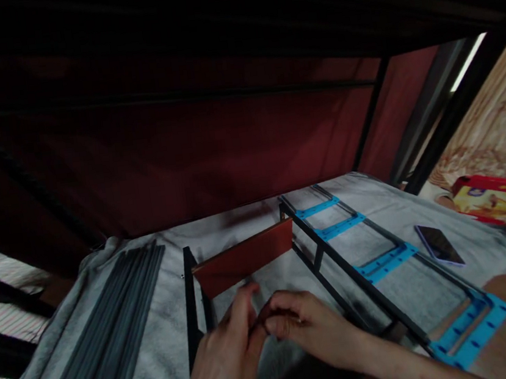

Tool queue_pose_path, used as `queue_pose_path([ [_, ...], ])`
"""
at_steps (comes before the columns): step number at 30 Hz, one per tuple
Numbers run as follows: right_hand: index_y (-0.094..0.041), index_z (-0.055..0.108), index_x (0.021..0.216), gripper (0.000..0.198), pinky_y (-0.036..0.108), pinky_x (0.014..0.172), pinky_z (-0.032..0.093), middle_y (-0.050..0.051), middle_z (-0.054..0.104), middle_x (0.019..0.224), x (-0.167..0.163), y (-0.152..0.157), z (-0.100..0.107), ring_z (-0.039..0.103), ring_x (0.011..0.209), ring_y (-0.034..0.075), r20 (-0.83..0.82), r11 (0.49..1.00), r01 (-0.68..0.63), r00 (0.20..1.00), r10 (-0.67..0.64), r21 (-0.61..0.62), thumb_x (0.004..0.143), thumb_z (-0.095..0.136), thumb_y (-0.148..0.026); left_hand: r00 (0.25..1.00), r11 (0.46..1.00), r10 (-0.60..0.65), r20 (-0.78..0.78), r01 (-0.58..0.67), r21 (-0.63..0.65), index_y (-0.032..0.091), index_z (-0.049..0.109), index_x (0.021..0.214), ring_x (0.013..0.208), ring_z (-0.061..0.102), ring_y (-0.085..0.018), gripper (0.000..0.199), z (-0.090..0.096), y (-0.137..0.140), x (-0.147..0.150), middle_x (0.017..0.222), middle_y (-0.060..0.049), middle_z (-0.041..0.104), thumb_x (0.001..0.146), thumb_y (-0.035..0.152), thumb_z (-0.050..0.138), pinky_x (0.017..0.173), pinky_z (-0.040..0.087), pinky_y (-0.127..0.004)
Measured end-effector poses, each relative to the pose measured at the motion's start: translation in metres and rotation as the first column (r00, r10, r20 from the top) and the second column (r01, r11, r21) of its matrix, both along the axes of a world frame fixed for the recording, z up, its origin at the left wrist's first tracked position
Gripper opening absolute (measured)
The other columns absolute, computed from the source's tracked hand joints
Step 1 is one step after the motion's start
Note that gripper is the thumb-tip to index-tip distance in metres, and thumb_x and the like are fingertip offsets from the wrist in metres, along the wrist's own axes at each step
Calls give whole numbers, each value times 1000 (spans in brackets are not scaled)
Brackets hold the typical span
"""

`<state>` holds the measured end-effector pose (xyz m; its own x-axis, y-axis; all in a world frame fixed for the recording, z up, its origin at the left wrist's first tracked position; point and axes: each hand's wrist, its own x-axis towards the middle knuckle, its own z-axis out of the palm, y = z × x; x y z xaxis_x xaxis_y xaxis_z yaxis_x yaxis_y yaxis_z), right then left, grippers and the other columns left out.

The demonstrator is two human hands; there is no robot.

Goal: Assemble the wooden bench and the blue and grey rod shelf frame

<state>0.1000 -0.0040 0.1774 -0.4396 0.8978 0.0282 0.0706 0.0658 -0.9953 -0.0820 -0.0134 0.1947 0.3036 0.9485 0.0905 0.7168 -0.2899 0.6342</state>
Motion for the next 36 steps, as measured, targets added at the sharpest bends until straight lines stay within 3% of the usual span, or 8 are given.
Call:
queue_pose_path([
  [3,-16,69,90,35,23,68,48,0,63,80,10,-3,-3,57,72,11,-107,989,-54,994,40,-135,86,69,-50,959,974,-126,-253,168,153,27,49,137,77,75,-18,58,-5,-1,10,104,-4,76,85,4,37,63,52,-24],
  [7,-14,70,87,46,26,68,53,1,63,77,26,2,-2,60,69,12,-324,916,-261,933,158,-305,77,74,-59,911,898,-323,-255,380,221,31,51,140,86,75,-18,61,-2,4,23,112,-3,76,84,8,47,74,55,-23],
  [11,-17,70,82,41,26,68,54,1,66,78,62,23,10,62,66,12,-302,941,-172,950,80,-291,78,75,-57,962,939,-266,-60,273,208,37,61,131,84,74,-23,53,4,36,30,103,-2,77,80,35,72,74,57,-27],
  [15,-19,72,88,37,26,67,55,2,70,83,123,72,17,63,68,12,-296,969,205,925,-238,-137,77,78,-53,998,982,-46,34,39,184,30,70,111,91,72,-27,36,-3,104,39,100,-5,75,80,47,70,77,56,-32],
  [19,-17,71,86,40,25,62,54,1,67,73,174,132,-14,61,64,11,-360,843,501,763,-538,-198,68,84,-50,994,951,-68,-81,89,296,24,65,124,112,64,-30,41,-26,177,72,120,-11,69,86,39,61,100,48,-41],
  [24,-15,72,83,34,26,65,54,3,69,73,183,186,-74,64,65,12,-445,807,434,678,-585,-400,64,88,-39,976,967,-152,-158,180,179,19,68,120,109,66,-30,37,-49,236,126,123,-14,69,85,28,61,98,48,-40],
  [28,-15,73,85,20,23,65,52,2,70,74,169,212,-98,64,65,10,-529,804,345,617,-583,-484,74,82,-28,984,982,-173,-49,176,63,20,73,102,98,69,-27,25,-58,254,146,106,-10,75,81,23,60,93,49,-38],
  [36,-15,73,77,5,23,63,52,0,70,68,148,238,-113,64,60,10,-548,768,257,573,-610,-586,76,77,-18,981,990,-140,131,142,-8,19,73,98,96,68,-25,25,-70,261,147,101,-8,76,77,28,63,93,49,-38],
])
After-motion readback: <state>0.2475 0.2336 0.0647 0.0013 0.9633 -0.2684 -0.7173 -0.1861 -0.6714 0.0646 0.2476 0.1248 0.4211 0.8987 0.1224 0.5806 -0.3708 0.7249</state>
